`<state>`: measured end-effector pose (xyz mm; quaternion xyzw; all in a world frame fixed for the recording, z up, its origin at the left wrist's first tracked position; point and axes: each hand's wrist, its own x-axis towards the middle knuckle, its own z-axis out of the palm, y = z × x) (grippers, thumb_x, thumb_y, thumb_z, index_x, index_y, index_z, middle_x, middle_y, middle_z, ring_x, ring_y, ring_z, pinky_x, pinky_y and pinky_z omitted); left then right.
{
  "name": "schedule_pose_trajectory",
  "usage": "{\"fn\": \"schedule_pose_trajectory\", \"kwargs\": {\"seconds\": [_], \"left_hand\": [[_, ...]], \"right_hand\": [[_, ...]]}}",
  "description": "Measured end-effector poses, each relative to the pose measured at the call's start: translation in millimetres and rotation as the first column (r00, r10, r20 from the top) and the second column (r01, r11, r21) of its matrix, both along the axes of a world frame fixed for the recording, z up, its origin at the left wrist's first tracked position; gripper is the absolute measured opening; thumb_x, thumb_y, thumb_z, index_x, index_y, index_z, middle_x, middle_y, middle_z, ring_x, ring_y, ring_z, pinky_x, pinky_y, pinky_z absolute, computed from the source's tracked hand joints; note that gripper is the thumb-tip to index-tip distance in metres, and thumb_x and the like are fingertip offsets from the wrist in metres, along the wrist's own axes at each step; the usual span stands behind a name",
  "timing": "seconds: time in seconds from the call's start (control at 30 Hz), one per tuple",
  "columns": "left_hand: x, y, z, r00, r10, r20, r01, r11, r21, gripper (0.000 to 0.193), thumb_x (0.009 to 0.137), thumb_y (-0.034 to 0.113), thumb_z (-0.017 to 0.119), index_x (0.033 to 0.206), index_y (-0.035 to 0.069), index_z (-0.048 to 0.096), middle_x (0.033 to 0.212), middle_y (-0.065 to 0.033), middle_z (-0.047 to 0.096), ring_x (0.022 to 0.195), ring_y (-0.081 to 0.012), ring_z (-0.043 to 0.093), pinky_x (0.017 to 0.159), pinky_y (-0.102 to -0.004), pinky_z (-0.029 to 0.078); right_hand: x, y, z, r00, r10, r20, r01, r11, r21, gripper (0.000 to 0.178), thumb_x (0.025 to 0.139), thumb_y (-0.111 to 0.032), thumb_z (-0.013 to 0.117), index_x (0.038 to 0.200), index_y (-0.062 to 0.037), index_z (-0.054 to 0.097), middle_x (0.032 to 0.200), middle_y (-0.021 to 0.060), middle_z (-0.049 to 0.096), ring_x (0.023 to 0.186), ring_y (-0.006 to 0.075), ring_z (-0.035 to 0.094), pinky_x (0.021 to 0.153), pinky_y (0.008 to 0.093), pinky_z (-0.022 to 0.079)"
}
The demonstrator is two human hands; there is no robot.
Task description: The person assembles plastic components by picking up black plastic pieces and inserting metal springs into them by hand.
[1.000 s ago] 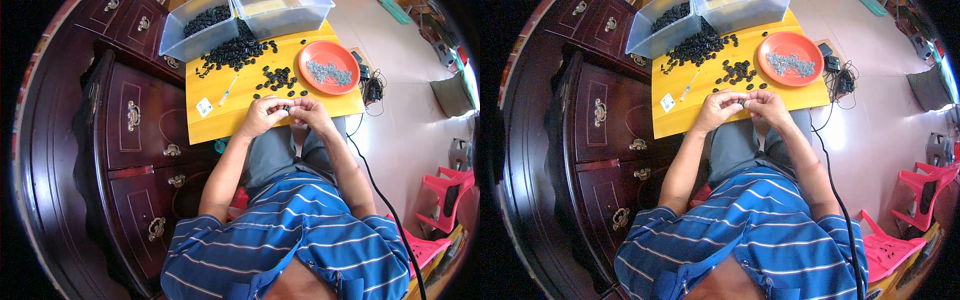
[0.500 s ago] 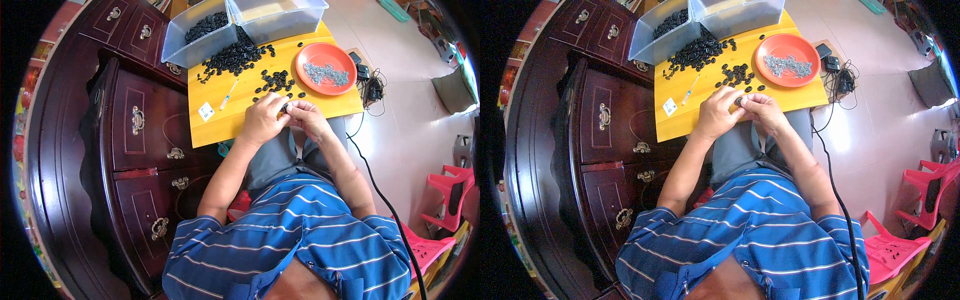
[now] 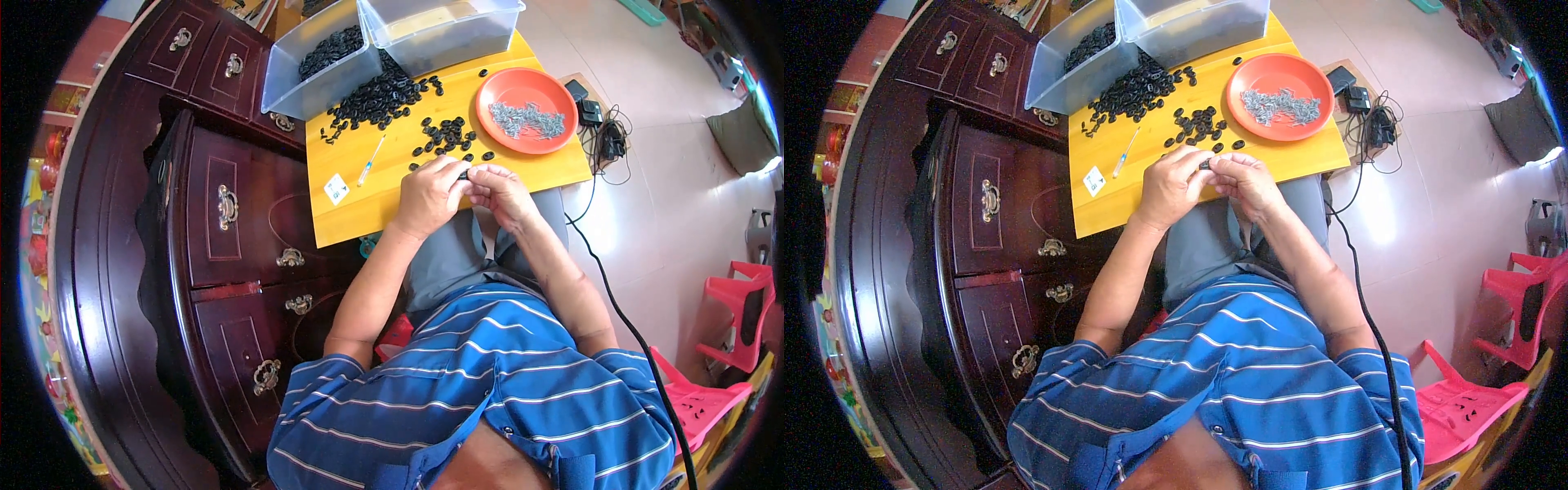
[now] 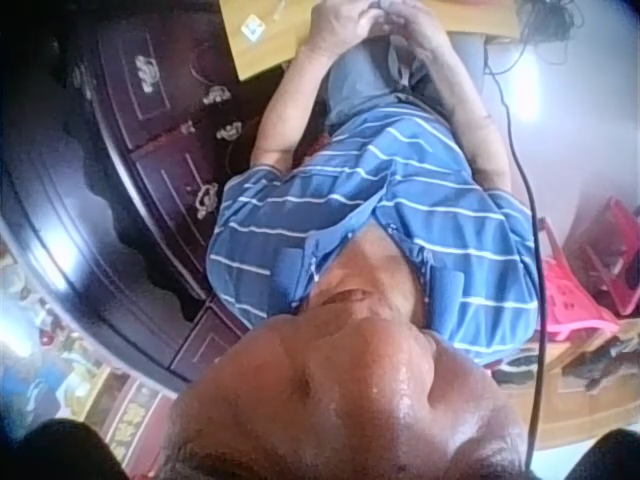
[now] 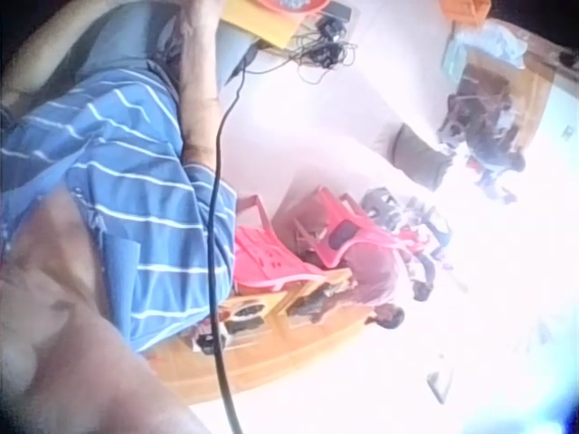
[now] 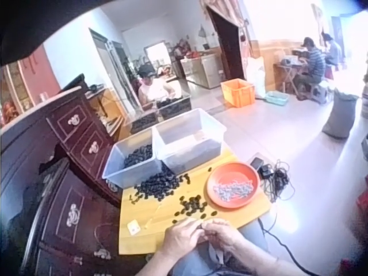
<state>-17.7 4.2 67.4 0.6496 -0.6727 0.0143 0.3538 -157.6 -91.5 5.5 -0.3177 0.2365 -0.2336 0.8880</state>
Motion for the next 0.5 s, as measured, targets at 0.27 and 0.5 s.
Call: {"fn": "schedule_pose_trajectory", "kwargs": {"seconds": [0.27, 0.5], "left_hand": [[5.7, -6.2, -11.7, 0.981, -0.012, -0.194, 0.022, 0.998, 0.051, 0.021, 0.081, 0.009, 0.071, 0.102, 0.005, 0.068, 0.091, -0.0096, 0.067, 0.069, -0.0263, 0.067, 0.063, -0.0376, 0.054], [11.5, -3.2, 0.5, 0.955, 0.049, -0.291, 0.006, 0.982, 0.187, 0.023, 0.080, 0.007, 0.074, 0.101, 0.004, 0.068, 0.087, -0.0082, 0.066, 0.059, -0.0178, 0.062, 0.059, -0.0329, 0.051]], "right_hand": [[4.1, -1.1, -3.1, 0.999, -0.031, -0.022, 0.031, 0.999, -0.022, 0.010, 0.092, -0.016, 0.068, 0.097, -0.0069, 0.067, 0.085, 0.0016, 0.070, 0.073, 0.0080, 0.064, 0.066, 0.0217, 0.051], [13.5, 2.4, -1.2, 0.995, -0.073, -0.069, 0.063, 0.987, -0.147, 0.009, 0.092, -0.016, 0.068, 0.094, -0.0071, 0.067, 0.081, -0.0006, 0.067, 0.069, 0.0066, 0.058, 0.064, 0.0218, 0.046]]}}
